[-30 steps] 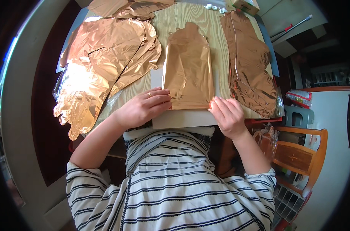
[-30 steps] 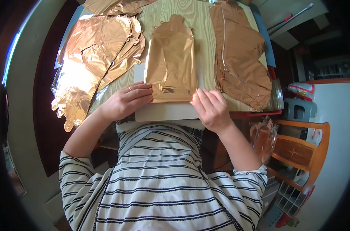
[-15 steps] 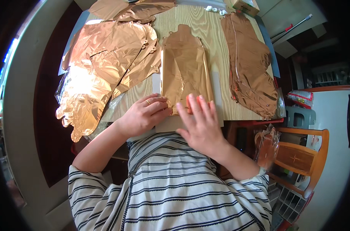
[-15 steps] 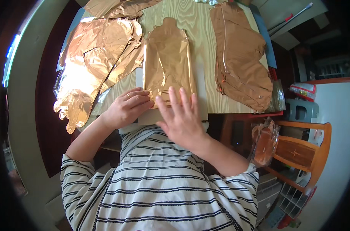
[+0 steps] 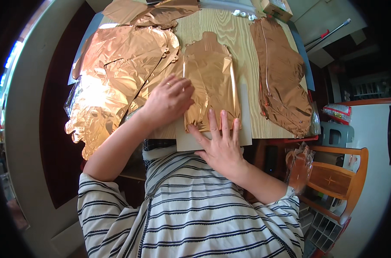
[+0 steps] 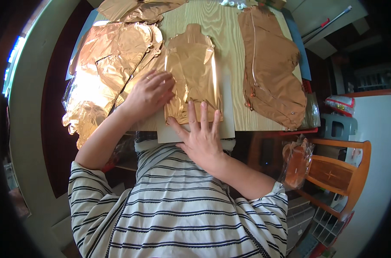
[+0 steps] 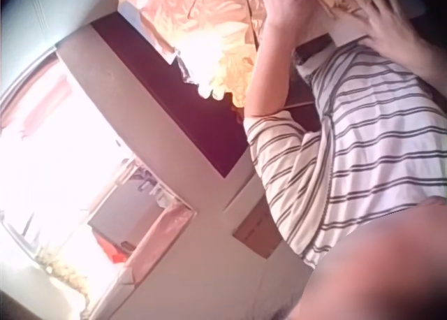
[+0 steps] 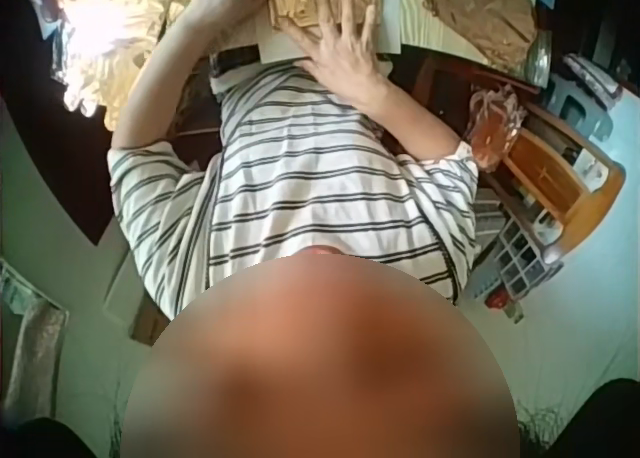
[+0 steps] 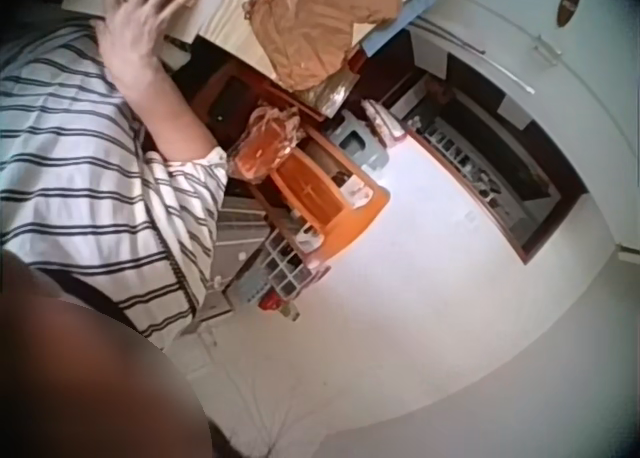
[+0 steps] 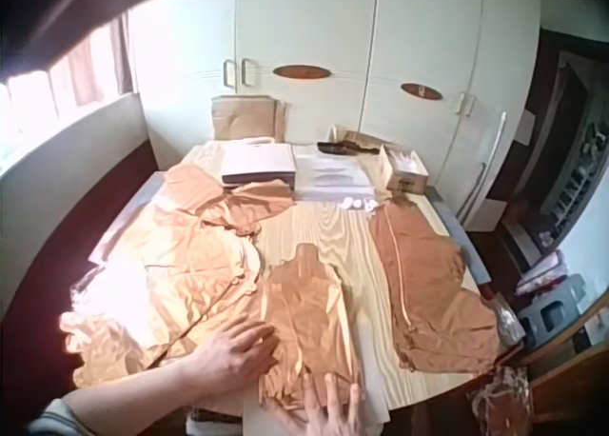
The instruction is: Folding rose gold foil balloons and preparing them to be packaged with a card backing.
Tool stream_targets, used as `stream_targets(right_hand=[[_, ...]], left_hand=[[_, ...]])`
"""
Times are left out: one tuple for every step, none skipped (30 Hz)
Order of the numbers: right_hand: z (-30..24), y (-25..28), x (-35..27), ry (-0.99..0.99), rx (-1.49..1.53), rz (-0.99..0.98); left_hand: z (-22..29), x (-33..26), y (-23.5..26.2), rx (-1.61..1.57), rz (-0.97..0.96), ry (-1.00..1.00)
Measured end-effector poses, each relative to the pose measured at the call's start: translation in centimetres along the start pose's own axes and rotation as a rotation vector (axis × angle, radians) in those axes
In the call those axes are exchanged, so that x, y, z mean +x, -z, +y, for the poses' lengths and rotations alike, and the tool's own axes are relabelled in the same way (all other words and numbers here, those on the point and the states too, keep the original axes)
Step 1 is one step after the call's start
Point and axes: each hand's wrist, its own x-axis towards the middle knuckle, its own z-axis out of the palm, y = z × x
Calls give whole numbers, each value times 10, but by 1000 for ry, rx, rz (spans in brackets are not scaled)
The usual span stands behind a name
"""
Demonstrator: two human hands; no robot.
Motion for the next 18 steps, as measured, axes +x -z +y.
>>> stream_targets(right_hand=[[1,-1,0,1,4,6],[1,-1,0,0,10,11],[1,-1,0,-4,23,15],[1,-1,-1,-7,34,19],[1,-1,-1,-10,46,23],[0,-1,-1,-19,64,25],[-1,0,-3,-28,81,26],[-3,1,-4,-38,96,31],[-4,3,-7,-43,108,28],[-5,6,-10,-48,119,25],[-6,7,-13,-51,130,23],[-6,6,-16,-41,110,48],[-5,3,-20,-30,90,74],[-4,-1,-23,-18,71,99],[-4,-4,-24,-2,-14,168],[-1,-11,-24,31,-23,230],[2,-15,-23,64,-34,294],[4,-18,-21,97,-45,359]], left_hand=[[-5,-1,0,24,1,61],[-7,-1,0,49,23,57],[-8,0,0,74,46,52],[-8,0,0,100,68,49],[-5,2,2,115,86,73],[0,4,4,131,104,97],[6,5,8,147,122,121],[15,5,12,37,128,225],[27,2,18,-76,131,333],[39,-3,25,-189,134,441],[53,-9,34,-311,45,599],[62,-18,36,-313,26,604],[70,-28,36,-316,7,608],[76,-36,35,-317,-12,614],[80,-41,33,-147,35,496],[82,-44,30,-124,50,466],[84,-45,27,-101,67,434],[86,-47,23,-77,83,402]])
